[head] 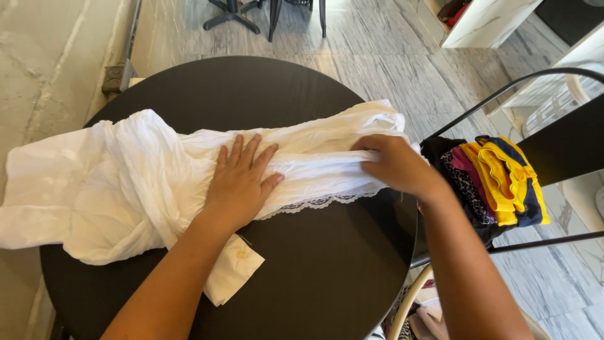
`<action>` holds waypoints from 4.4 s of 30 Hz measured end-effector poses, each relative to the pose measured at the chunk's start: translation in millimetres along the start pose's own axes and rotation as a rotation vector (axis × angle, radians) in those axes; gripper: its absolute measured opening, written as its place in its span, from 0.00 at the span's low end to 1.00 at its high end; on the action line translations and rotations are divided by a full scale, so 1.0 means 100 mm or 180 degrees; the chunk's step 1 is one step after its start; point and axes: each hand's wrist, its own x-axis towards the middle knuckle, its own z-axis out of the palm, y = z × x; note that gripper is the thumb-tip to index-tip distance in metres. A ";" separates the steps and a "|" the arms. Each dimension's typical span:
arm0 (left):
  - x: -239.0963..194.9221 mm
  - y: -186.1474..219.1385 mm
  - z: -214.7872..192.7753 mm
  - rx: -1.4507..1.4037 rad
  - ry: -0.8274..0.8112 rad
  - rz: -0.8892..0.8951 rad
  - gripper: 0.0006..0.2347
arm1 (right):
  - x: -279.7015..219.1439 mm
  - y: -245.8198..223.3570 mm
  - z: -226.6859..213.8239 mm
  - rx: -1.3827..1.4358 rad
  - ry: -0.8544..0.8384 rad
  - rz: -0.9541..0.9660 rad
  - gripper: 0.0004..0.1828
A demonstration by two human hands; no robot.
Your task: The person is smoothing out a wrinkled white shirt on a round table and folding it neatly into a rectangle.
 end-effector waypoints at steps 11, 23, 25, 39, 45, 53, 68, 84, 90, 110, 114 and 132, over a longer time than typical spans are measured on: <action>0.00 -0.11 -0.03 -0.0466 0.1382 0.0468 0.18 | 0.14 0.51 -0.24 0.0609 0.0508 0.0918 0.21; 0.24 -0.27 0.44 0.0134 0.1616 0.0876 0.10 | 0.15 -0.79 1.00 -0.0163 0.1250 -0.1521 0.21; 0.22 -0.26 0.41 -0.0246 0.1454 0.0650 0.15 | 0.20 -0.99 1.16 -0.0046 0.0771 -0.1782 0.26; 0.04 -0.33 0.11 -0.0523 0.0603 0.0598 0.22 | 0.59 -0.20 0.80 -0.1058 -0.0042 0.0715 0.36; -0.03 -0.27 0.01 -0.0514 0.0484 0.0530 0.20 | 0.73 0.18 0.81 -0.0967 0.0396 0.1262 0.38; -0.05 -0.24 -0.08 -0.0780 0.0475 0.0563 0.19 | 0.77 0.34 0.80 -0.0925 0.0573 0.1413 0.38; -0.16 -0.52 -0.45 -0.0299 0.0864 0.0253 0.14 | 0.86 0.74 0.75 -0.0513 0.1117 0.1392 0.31; 0.05 -0.57 -0.07 -0.0028 0.1617 0.0705 0.19 | 0.44 -0.77 1.56 -0.1199 0.0318 -0.1115 0.33; 0.02 -0.34 -0.10 -0.0208 0.0303 0.0169 0.28 | 0.57 -0.62 1.22 -0.1448 -0.0025 -0.0225 0.33; -0.47 -0.49 -1.08 -0.2971 0.2975 0.1269 0.09 | 0.06 -0.99 1.12 0.0137 0.1349 -0.1620 0.08; -0.34 -0.98 -0.96 -0.1932 0.3779 0.0809 0.08 | -0.28 -1.46 1.46 -0.0773 -0.0122 -0.1414 0.31; -0.28 -0.94 -0.77 -0.0647 0.1457 -0.0717 0.09 | 0.48 -0.05 0.72 0.0174 0.2235 -0.0037 0.34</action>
